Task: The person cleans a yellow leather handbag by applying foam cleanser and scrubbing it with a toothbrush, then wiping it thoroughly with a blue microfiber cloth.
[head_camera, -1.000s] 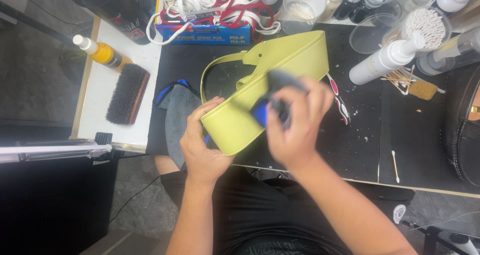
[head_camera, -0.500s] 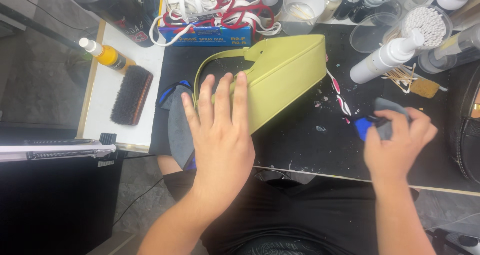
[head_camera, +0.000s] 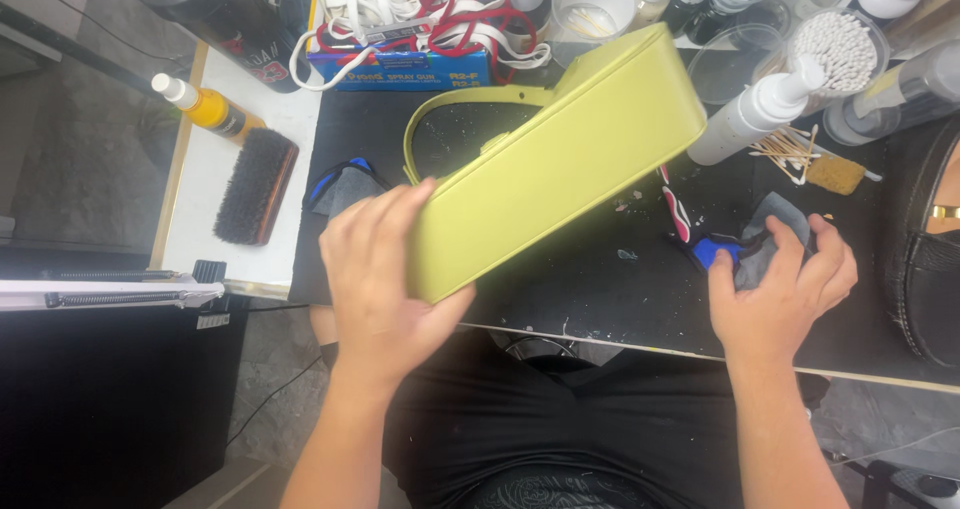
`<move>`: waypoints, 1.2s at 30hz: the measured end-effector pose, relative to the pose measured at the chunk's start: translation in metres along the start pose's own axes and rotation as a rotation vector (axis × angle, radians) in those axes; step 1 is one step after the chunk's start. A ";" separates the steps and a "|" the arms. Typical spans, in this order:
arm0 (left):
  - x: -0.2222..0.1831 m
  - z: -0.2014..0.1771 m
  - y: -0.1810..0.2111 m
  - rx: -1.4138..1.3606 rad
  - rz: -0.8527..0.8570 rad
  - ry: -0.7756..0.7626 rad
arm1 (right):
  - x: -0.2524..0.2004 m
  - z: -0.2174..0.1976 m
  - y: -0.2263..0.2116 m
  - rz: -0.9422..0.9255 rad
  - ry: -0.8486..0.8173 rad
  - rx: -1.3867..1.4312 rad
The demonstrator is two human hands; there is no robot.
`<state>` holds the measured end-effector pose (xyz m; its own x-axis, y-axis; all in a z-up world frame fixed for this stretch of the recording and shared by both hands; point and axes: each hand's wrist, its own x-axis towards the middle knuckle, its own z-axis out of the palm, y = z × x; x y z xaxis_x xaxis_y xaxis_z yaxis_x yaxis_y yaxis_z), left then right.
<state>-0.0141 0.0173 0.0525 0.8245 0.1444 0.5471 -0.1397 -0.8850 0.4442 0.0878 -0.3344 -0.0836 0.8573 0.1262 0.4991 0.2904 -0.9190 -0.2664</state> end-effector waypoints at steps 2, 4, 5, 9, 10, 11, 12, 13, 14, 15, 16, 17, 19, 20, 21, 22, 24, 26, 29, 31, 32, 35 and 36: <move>-0.013 0.010 -0.016 -0.033 0.014 0.090 | 0.005 -0.005 -0.007 -0.072 0.059 0.009; -0.025 0.026 -0.033 -0.022 0.053 0.195 | 0.011 -0.009 -0.014 -0.188 0.137 0.086; -0.032 0.034 -0.042 -0.038 0.063 0.239 | 0.014 -0.010 -0.019 -0.196 0.146 0.138; -0.057 0.072 -0.069 -0.096 0.076 0.437 | 0.032 -0.002 -0.042 -0.110 -0.004 0.529; -0.062 0.082 -0.074 -0.111 0.073 0.491 | 0.039 0.003 -0.049 -0.056 -0.091 0.669; -0.064 0.090 -0.079 -0.157 0.067 0.507 | 0.045 0.009 -0.056 -0.002 -0.211 0.914; -0.066 0.097 -0.083 -0.203 0.060 0.523 | 0.052 0.016 -0.066 0.056 -0.331 1.158; -0.066 0.102 -0.087 -0.250 0.054 0.539 | 0.059 0.022 -0.074 0.051 -0.399 1.278; -0.067 0.105 -0.090 -0.274 0.057 0.518 | 0.066 0.026 -0.083 0.046 -0.468 1.397; -0.066 0.105 -0.092 -0.293 0.059 0.500 | 0.073 0.030 -0.092 0.018 -0.475 1.510; -0.065 0.104 -0.094 -0.312 0.061 0.481 | 0.080 0.033 -0.101 -0.011 -0.481 1.623; -0.065 0.100 -0.097 -0.278 0.087 0.449 | 0.086 0.035 -0.110 -0.041 -0.494 1.739; -0.060 0.090 -0.101 -0.211 0.141 0.385 | 0.098 0.035 -0.123 0.127 -0.600 1.856; -0.057 0.086 -0.102 -0.212 0.124 0.348 | 0.101 0.034 -0.127 0.212 -0.654 1.911; -0.055 0.083 -0.101 -0.218 0.102 0.308 | 0.102 0.033 -0.129 0.180 -0.671 1.932; -0.054 0.082 -0.099 -0.223 0.081 0.268 | 0.101 0.032 -0.130 0.148 -0.688 1.953; -0.049 0.082 -0.095 -0.180 0.004 0.220 | 0.099 0.034 -0.134 0.076 -0.690 1.946; -0.042 0.085 -0.091 -0.217 -0.005 0.216 | 0.100 0.038 -0.137 -0.011 -0.639 1.892; -0.038 0.091 -0.085 -0.295 0.018 0.256 | 0.100 0.038 -0.136 0.099 -0.554 1.824; -0.034 0.094 -0.084 -0.200 -0.013 0.286 | 0.098 0.024 -0.123 0.139 -0.572 1.325; -0.032 0.097 -0.083 -0.184 -0.006 0.298 | 0.096 0.013 -0.115 0.154 -0.573 1.077; -0.027 0.102 -0.085 -0.147 0.017 0.334 | 0.082 -0.032 -0.074 -0.171 -0.281 0.344; -0.027 0.104 -0.086 -0.148 0.027 0.342 | 0.075 -0.044 -0.059 -0.172 -0.239 0.189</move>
<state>0.0325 0.0438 -0.0741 0.5922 0.2836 0.7542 -0.2571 -0.8206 0.5104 0.1161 -0.2870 0.0058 0.8575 0.3779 0.3492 0.4941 -0.7940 -0.3542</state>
